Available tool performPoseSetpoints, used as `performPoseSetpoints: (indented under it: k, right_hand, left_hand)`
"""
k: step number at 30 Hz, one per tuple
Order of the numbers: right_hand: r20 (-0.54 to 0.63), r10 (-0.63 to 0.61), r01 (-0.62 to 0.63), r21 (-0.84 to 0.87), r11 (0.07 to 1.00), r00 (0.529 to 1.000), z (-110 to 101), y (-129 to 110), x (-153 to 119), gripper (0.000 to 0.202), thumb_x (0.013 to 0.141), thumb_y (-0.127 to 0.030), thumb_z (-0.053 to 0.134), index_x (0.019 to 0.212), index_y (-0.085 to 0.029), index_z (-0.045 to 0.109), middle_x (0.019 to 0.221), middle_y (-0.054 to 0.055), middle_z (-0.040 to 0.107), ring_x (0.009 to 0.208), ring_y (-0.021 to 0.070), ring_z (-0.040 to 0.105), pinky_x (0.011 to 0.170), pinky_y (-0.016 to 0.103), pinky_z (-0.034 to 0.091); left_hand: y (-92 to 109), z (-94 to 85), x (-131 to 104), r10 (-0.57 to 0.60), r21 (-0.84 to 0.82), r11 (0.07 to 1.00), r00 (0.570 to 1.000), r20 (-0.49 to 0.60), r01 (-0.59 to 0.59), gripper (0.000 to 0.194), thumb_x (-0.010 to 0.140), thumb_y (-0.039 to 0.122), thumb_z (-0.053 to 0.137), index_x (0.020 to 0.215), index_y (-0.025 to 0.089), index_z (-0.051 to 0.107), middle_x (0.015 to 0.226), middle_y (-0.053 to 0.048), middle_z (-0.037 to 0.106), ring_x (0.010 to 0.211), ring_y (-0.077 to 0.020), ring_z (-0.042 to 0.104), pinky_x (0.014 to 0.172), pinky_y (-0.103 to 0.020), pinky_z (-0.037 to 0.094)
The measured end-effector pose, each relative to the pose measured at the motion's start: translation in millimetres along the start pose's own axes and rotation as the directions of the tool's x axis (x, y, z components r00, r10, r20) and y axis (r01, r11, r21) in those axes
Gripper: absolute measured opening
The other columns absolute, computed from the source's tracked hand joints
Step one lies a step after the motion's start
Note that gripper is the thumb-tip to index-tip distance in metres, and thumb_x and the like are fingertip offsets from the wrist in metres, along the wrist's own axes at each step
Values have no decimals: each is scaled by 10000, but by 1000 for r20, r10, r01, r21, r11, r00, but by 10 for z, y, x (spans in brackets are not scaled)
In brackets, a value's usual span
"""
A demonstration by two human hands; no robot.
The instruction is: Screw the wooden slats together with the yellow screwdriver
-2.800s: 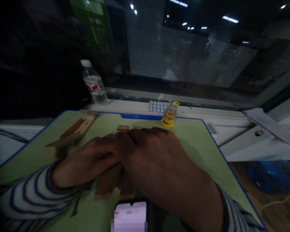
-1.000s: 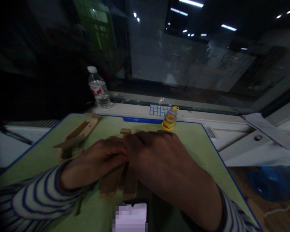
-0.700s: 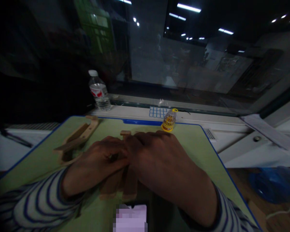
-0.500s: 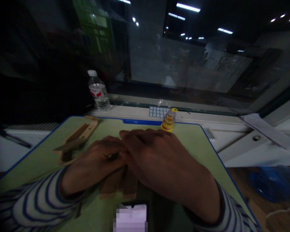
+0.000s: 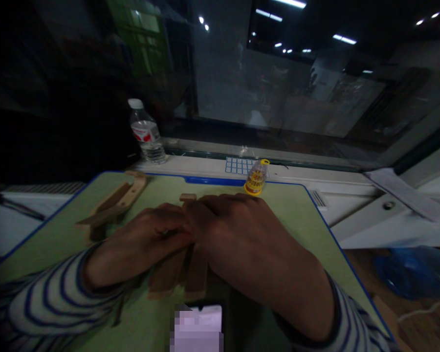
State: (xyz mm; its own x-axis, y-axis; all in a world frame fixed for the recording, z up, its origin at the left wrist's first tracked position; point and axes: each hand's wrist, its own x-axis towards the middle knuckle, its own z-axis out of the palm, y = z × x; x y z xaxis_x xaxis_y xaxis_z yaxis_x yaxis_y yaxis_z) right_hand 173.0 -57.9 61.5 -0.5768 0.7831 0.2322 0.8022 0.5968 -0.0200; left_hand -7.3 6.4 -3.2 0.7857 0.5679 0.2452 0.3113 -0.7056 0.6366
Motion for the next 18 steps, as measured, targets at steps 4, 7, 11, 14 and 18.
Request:
performPoseSetpoints:
  k: [4, 7, 11, 14, 18]
  right_hand:
    - [-8, 2, -2, -50, 999, 1000, 3, -10, -8, 269, 918, -190, 478, 1169, -131, 551, 991, 61, 686, 818, 204, 643, 681, 328, 491]
    - [-25, -1, -1, -79, 997, 1000, 14, -15, -14, 299, 916, -192, 482, 1205, -135, 527, 1005, 54, 683, 817, 216, 644, 667, 338, 491]
    - [4, 12, -11, -58, 998, 1000, 24, -17, -8, 306, 923, -193, 465, 1223, -149, 509, 1073, 51, 666, 882, 224, 636, 728, 355, 497]
    - [15, 26, -26, -30, 999, 1000, 13, -11, 7, 280, 928, -198, 455, 1196, -156, 522, 1062, 51, 666, 894, 224, 631, 757, 363, 497]
    - [-6, 12, -12, 12, 1000, 1000, -13, 2, 20, 266, 936, -225, 441, 1176, -152, 531, 1108, 64, 649, 957, 224, 610, 814, 363, 485]
  left_hand:
    - [-22, 11, 3, 18, -51, 999, 1000, 7, -18, 244, 925, 302, 452, 977, 227, 678, 847, 10, 691, 799, -104, 635, 742, -203, 457]
    - [-11, 25, -3, -24, -27, 999, 1000, -16, 23, 224, 909, 293, 478, 942, 228, 689, 841, 20, 697, 786, -104, 637, 726, -198, 458]
    - [27, 37, -8, -78, 44, 996, 992, -98, 83, 172, 857, 320, 559, 938, 252, 695, 865, 38, 712, 802, -114, 642, 733, -201, 457]
    - [48, 28, -5, -67, 68, 995, 992, -108, 74, 146, 846, 330, 579, 892, 260, 699, 868, 54, 715, 801, -109, 642, 739, -200, 451]
    - [53, 16, -5, -55, 60, 996, 993, -107, 61, 155, 866, 315, 557, 837, 246, 693, 834, 63, 709, 770, -95, 637, 716, -193, 442]
